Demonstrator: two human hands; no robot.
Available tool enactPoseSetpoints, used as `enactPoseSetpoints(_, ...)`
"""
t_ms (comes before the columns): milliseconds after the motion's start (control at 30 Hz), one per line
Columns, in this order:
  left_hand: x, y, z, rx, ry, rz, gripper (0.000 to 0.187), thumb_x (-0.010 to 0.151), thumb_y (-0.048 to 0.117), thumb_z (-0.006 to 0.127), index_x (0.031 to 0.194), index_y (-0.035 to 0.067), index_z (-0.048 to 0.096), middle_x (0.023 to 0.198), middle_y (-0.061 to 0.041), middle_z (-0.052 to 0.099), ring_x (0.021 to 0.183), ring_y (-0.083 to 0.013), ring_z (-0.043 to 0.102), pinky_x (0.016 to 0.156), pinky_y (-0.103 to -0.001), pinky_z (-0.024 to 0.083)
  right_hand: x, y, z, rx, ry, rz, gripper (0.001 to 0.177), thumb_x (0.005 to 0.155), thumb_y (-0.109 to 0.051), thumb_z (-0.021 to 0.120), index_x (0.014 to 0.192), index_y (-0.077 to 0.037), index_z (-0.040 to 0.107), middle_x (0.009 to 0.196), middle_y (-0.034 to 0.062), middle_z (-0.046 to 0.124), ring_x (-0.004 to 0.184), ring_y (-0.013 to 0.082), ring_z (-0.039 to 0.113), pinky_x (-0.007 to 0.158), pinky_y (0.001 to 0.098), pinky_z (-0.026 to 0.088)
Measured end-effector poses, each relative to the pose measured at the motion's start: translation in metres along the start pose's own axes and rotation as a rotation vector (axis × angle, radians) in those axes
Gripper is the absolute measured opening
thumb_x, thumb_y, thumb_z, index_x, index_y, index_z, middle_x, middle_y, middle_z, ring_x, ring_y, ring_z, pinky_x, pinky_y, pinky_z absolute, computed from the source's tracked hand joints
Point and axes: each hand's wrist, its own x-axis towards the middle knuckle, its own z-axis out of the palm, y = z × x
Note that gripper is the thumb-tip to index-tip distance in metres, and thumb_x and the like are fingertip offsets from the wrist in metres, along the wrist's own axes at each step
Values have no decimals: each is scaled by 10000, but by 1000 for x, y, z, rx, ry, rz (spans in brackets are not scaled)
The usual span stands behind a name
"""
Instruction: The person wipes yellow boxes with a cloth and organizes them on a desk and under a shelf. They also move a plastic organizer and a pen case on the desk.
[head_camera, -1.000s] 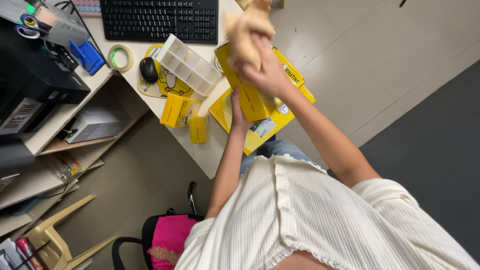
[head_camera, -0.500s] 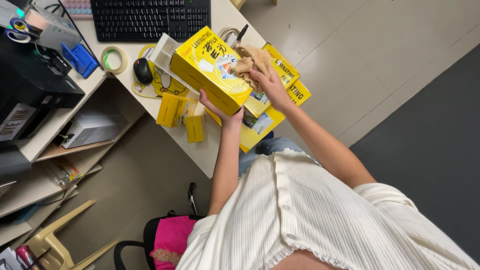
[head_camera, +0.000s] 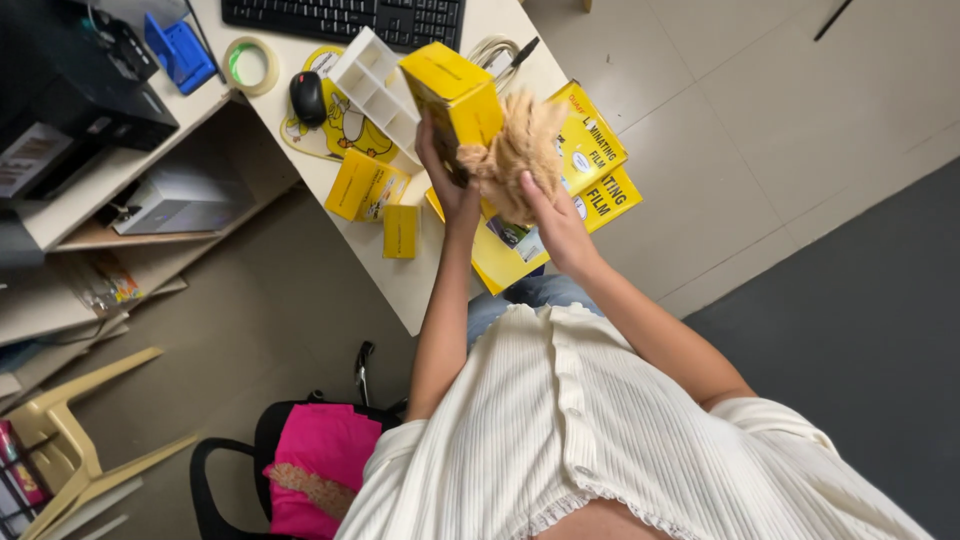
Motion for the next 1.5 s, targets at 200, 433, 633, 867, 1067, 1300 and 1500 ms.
enactPoseSetpoints(200, -14, 58, 11, -438, -1, -328, 940, 942, 404, 707, 1660, 60, 207, 1688, -158, 300, 1573, -320, 324, 1302, -447, 272, 29, -29, 14, -880, -156, -713, 614, 1057, -119, 662, 1570, -1, 344, 1550, 281, 443, 1459, 373, 422, 1230, 401, 339)
enactPoseSetpoints(433, -21, 34, -12, -537, -20, -288, 933, 901, 441, 691, 1625, 71, 234, 1620, -136, 347, 1475, -297, 397, 1233, -435, 344, 54, -13, -58, -726, -132, -307, 617, 959, -122, 562, 1543, -51, 377, 1393, 180, 622, 1255, 348, 634, 1071, 426, 502)
enactPoseSetpoints(633, -30, 48, -28, -559, -11, -321, 909, 921, 433, 703, 1624, 41, 282, 1615, -133, 381, 1498, -281, 390, 1269, -419, 313, 60, -20, -76, -1506, -198, -74, 497, 1000, -414, 638, 1303, -21, 610, 1268, 219, 625, 1128, 442, 620, 936, 522, 522)
enactPoseSetpoints(867, -55, 67, -66, -491, -29, -298, 966, 898, 471, 731, 1627, 54, 255, 1618, -142, 376, 1515, -274, 383, 1279, -414, 314, 5, -70, 32, -1236, -354, -132, 580, 1049, -447, 618, 1436, -28, 513, 1245, 192, 693, 1157, 355, 696, 944, 438, 560)
enactPoseSetpoints(1067, -59, 75, -118, -145, 113, -136, 1050, 854, 495, 809, 1636, 68, 254, 1649, -140, 319, 1538, -288, 339, 1290, -426, 295, -20, -34, 126, -1074, -478, -412, 1035, 850, -495, 819, 1468, 135, 278, 1157, 332, 659, 1038, 456, 681, 827, 465, 571)
enactPoseSetpoints(1300, -62, 69, -220, 241, 210, -71, 1100, 807, 449, 873, 1610, 51, 236, 1623, -200, 234, 1550, -344, 269, 1286, -471, 257, 8, 67, 207, -1028, -327, -362, 914, 815, -384, 853, 1377, 133, 351, 991, 302, 688, 902, 474, 691, 730, 479, 568)
enactPoseSetpoints(1500, -82, 39, -356, -161, 145, -285, 906, 929, 401, 769, 1607, 57, 275, 1553, -167, 421, 1437, -279, 431, 1232, -433, 319, 27, 137, 263, -667, -360, -254, 461, 927, -184, 765, 1247, 36, 516, 1046, 164, 727, 941, 226, 698, 820, 350, 572)
